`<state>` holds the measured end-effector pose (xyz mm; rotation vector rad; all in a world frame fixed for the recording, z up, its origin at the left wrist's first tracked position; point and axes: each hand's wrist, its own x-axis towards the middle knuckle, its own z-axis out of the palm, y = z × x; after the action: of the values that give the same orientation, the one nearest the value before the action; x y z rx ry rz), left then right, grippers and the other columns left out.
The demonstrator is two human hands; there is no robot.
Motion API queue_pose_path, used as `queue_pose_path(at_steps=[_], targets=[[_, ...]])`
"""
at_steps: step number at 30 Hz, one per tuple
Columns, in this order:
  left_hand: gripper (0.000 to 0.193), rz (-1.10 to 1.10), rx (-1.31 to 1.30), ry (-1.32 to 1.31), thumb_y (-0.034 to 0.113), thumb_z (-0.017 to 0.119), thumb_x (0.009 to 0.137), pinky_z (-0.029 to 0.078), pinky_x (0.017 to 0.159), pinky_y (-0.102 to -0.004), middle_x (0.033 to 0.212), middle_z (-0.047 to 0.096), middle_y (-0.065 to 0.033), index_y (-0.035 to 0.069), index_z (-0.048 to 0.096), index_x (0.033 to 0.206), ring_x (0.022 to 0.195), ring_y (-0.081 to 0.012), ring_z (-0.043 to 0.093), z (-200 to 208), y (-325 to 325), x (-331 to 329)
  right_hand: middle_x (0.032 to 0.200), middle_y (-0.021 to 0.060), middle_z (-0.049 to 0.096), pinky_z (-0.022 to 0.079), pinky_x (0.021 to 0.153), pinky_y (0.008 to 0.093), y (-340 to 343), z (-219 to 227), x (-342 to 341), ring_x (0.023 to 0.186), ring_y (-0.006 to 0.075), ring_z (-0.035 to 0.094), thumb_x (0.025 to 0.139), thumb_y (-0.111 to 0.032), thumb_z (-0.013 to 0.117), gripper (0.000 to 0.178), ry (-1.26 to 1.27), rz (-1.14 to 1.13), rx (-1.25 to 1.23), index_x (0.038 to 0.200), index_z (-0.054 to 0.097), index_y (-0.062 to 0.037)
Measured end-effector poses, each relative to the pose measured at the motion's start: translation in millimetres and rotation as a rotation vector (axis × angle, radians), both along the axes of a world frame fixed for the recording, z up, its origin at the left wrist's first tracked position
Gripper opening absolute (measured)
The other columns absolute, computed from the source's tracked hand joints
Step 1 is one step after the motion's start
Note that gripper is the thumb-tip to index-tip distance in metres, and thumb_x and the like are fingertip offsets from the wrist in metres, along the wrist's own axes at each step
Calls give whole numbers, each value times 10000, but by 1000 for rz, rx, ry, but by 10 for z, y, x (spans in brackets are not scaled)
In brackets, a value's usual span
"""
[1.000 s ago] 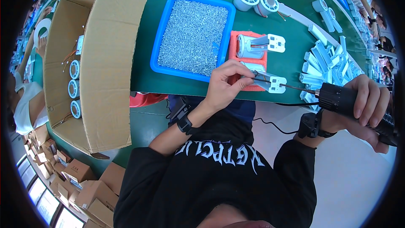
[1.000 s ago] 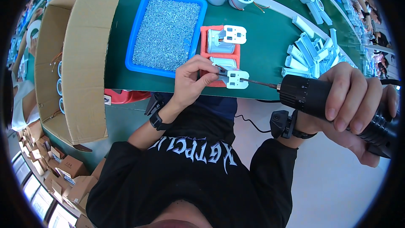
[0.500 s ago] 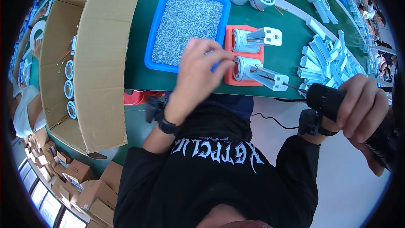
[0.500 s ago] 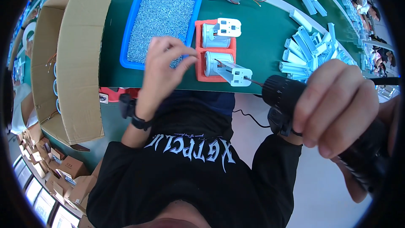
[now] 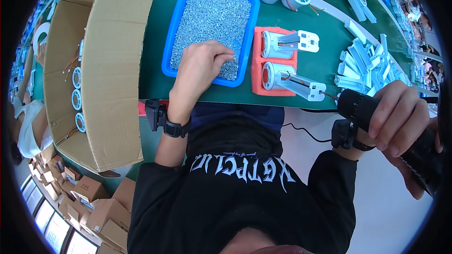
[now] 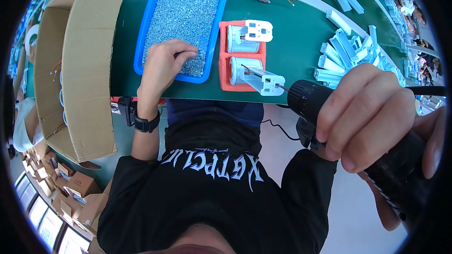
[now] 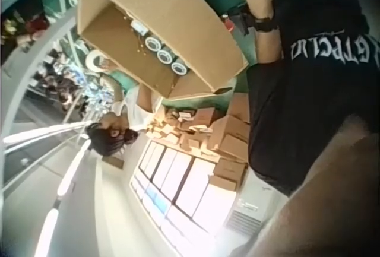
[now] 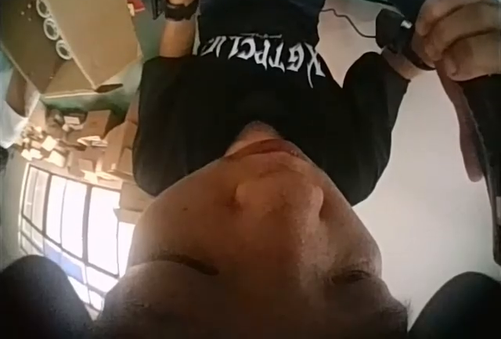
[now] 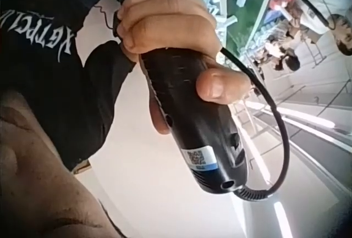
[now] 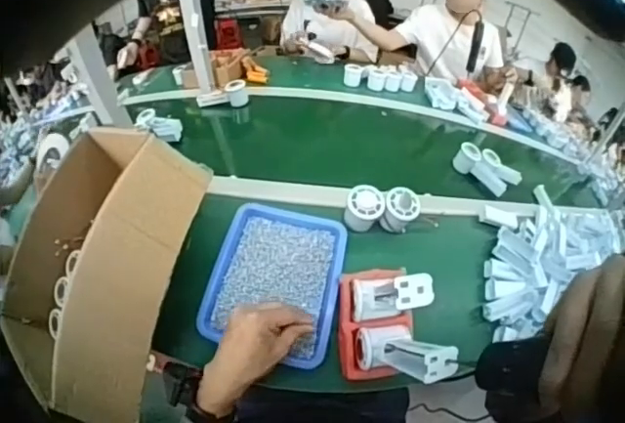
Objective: Assemble small electronic housing components by inserting internal parts and securing them with an electric screwdriver.
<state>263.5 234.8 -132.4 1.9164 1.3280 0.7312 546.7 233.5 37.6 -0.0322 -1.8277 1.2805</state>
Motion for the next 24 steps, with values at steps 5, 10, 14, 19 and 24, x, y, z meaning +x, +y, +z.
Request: queue_pose_path(at_steps=[5, 10, 14, 19, 24], targets=[[73, 17, 69, -317, -29, 686, 749, 500, 622, -313, 807, 694, -83, 19, 707, 799, 731, -196, 665, 69, -131, 317, 729, 6, 626, 581, 569, 212, 86, -1, -16, 575, 95, 649, 666, -663, 717, 750, -61, 49, 11, 1131, 572, -93], [147, 11, 71, -518, -71, 693, 722, 501, 663, -292, 847, 687, -71, 30, 679, 827, 807, -183, 650, -39, -337, 637, 737, 17, 628, 577, 565, 219, 241, 14, 92, 580, 111, 650, 681, -606, 737, 737, -94, 134, 25, 1173, 527, -100], [176, 74, 27, -633, -66, 701, 718, 494, 697, -307, 861, 678, -61, 40, 659, 852, 838, -191, 636, -153, -391, 812, 759, 47, 633, 569, 546, 244, 246, -35, -20, 590, 146, 648, 720, -461, 792, 714, -35, 122, 16, 1240, 445, -116], [165, 48, 236, -526, -41, 699, 714, 469, 651, -319, 820, 666, -63, 45, 658, 848, 754, -223, 624, -169, -327, 795, 742, 16, 639, 570, 548, 207, 60, -156, 41, 562, 102, 639, 679, -527, 794, 658, 140, -96, -62, 1135, 562, -113], [168, 16, 184, -573, -58, 694, 732, 487, 691, -290, 832, 661, -85, 34, 671, 871, 759, -206, 624, -139, -334, 752, 733, 48, 641, 577, 524, 239, -94, 3, 239, 560, 130, 643, 744, -460, 760, 561, 290, -155, 3, 1101, 544, -85]])
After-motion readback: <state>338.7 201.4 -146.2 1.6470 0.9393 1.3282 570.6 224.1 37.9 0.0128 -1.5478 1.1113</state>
